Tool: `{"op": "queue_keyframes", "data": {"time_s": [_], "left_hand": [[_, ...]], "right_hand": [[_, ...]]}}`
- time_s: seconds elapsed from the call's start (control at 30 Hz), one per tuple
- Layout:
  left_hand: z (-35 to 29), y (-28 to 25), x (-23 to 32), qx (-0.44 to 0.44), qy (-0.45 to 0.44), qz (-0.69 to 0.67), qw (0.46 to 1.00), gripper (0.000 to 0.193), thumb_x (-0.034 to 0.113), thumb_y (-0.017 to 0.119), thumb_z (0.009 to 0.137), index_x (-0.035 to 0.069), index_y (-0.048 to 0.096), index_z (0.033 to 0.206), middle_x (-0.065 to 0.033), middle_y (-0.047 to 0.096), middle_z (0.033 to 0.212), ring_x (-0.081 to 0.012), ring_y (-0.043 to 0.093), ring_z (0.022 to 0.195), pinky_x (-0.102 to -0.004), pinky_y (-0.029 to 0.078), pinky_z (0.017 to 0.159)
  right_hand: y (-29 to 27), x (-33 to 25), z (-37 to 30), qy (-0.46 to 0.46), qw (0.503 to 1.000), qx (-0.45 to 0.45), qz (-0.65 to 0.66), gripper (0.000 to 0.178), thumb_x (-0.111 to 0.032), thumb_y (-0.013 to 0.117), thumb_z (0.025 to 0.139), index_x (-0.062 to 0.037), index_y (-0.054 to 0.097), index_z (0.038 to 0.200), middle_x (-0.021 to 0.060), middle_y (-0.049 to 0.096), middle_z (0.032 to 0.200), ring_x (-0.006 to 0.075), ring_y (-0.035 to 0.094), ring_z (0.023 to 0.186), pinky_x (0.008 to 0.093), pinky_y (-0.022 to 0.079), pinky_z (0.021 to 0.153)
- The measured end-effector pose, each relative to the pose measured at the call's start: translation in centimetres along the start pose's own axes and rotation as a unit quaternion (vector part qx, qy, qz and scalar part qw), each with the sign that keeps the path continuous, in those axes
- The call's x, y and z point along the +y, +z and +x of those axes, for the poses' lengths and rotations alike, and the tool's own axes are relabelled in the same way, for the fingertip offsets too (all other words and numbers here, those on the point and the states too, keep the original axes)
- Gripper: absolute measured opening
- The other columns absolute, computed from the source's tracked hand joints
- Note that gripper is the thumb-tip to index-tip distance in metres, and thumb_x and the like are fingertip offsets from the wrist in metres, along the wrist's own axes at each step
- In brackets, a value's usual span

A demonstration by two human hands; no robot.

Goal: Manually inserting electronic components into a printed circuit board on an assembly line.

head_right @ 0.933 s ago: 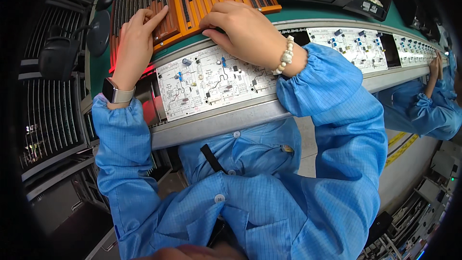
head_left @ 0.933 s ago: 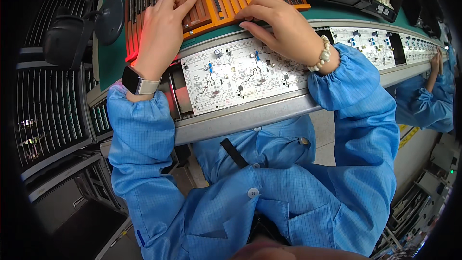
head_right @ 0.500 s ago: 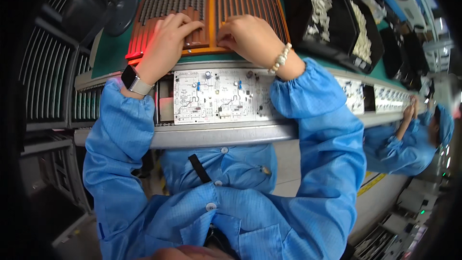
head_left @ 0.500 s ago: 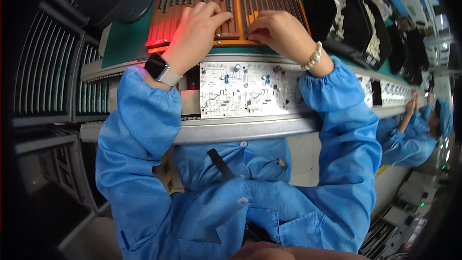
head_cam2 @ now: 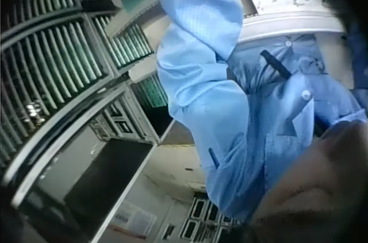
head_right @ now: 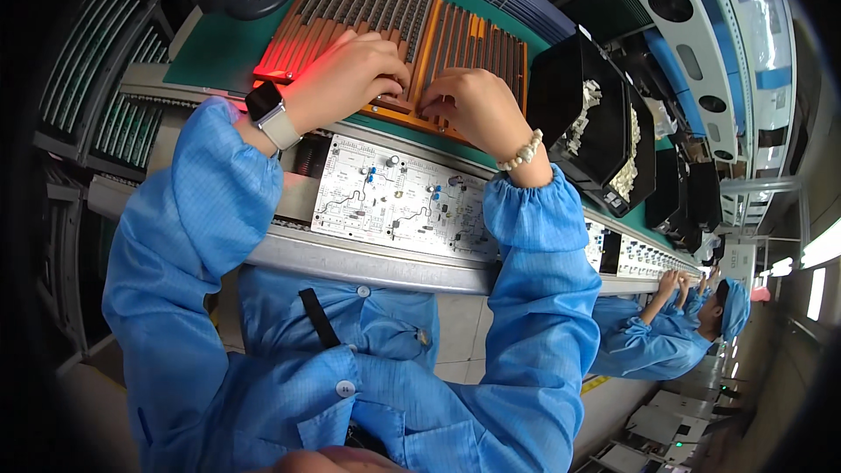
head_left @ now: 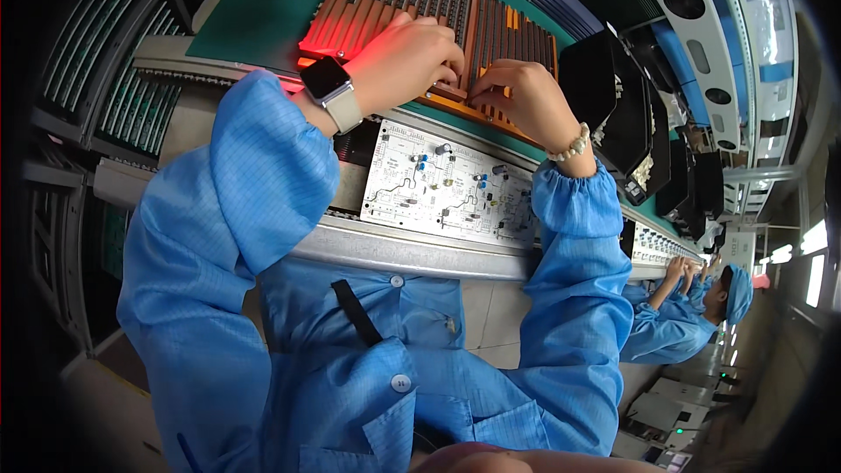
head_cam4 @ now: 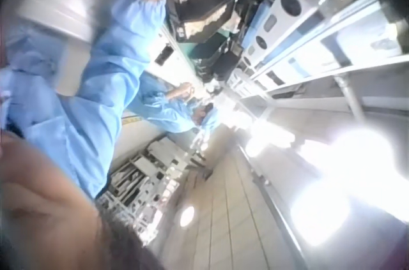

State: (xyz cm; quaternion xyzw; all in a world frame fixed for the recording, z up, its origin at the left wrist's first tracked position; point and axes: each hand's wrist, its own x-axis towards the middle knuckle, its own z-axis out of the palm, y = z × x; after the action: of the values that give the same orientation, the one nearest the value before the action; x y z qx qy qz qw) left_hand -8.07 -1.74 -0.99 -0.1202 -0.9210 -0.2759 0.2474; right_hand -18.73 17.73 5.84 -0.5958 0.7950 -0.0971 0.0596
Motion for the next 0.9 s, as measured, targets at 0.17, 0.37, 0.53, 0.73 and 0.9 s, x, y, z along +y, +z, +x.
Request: {"op": "queue_keyframes", "data": {"time_s": [0.17, 0.37, 0.53, 0.73, 0.9], "left_hand": [[0.3, 0.2, -0.1, -0.001, 0.000, 0.002, 1.000, 0.013, 0.018, 0.068, 0.088, 0.012, 0.078, 0.091, -0.0038, 0.070, 0.094, -0.0222, 0.061, 0.106, -0.0427, 0.038, 0.096], [0.5, 0.7, -0.3, 0.003, 0.025, 0.042, 0.999, 0.012, 0.018, 0.067, 0.088, 0.010, 0.077, 0.087, -0.0039, 0.069, 0.092, -0.0223, 0.063, 0.103, -0.0417, 0.039, 0.094], [0.4, 1.0, -0.2, 0.024, 0.041, 0.046, 0.998, 0.010, 0.014, 0.067, 0.087, 0.010, 0.075, 0.083, -0.0039, 0.068, 0.090, -0.0222, 0.064, 0.101, -0.0404, 0.040, 0.091], [0.7, 0.8, 0.0, -0.008, 0.050, 0.050, 0.997, 0.009, 0.012, 0.066, 0.086, 0.009, 0.074, 0.083, -0.0044, 0.067, 0.088, -0.0231, 0.064, 0.100, -0.0390, 0.042, 0.086], [0.3, 1.1, -0.2, 0.019, 0.055, 0.056, 0.997, 0.009, 0.012, 0.066, 0.087, 0.009, 0.074, 0.084, -0.0055, 0.067, 0.090, -0.0229, 0.064, 0.099, -0.0387, 0.043, 0.086]], "right_hand": [[0.2, 0.0, -0.1, -0.002, 1.000, 0.004, -0.006, 0.011, -0.003, 0.077, 0.080, -0.0030, 0.076, 0.090, 0.0084, 0.072, 0.089, 0.0246, 0.071, 0.076, 0.0331, 0.059, 0.070], [0.0, -0.7, -0.5, -0.037, 0.999, 0.007, -0.025, 0.012, -0.003, 0.077, 0.079, -0.0046, 0.077, 0.091, 0.0080, 0.072, 0.088, 0.0242, 0.071, 0.075, 0.0326, 0.059, 0.069], [0.3, -0.3, -0.7, -0.083, 0.993, 0.021, -0.079, 0.014, -0.002, 0.077, 0.076, -0.0069, 0.078, 0.089, 0.0074, 0.072, 0.086, 0.0244, 0.071, 0.074, 0.0319, 0.059, 0.067], [0.7, -0.2, -0.7, -0.104, 0.990, 0.040, -0.090, 0.017, -0.003, 0.075, 0.074, -0.0084, 0.077, 0.089, 0.0028, 0.071, 0.086, 0.0227, 0.070, 0.076, 0.0322, 0.058, 0.068], [0.7, -0.2, -1.2, -0.107, 0.989, 0.066, -0.075, 0.016, 0.001, 0.074, 0.078, -0.0048, 0.075, 0.093, 0.0081, 0.068, 0.089, 0.0259, 0.069, 0.077, 0.0343, 0.057, 0.065]]}}
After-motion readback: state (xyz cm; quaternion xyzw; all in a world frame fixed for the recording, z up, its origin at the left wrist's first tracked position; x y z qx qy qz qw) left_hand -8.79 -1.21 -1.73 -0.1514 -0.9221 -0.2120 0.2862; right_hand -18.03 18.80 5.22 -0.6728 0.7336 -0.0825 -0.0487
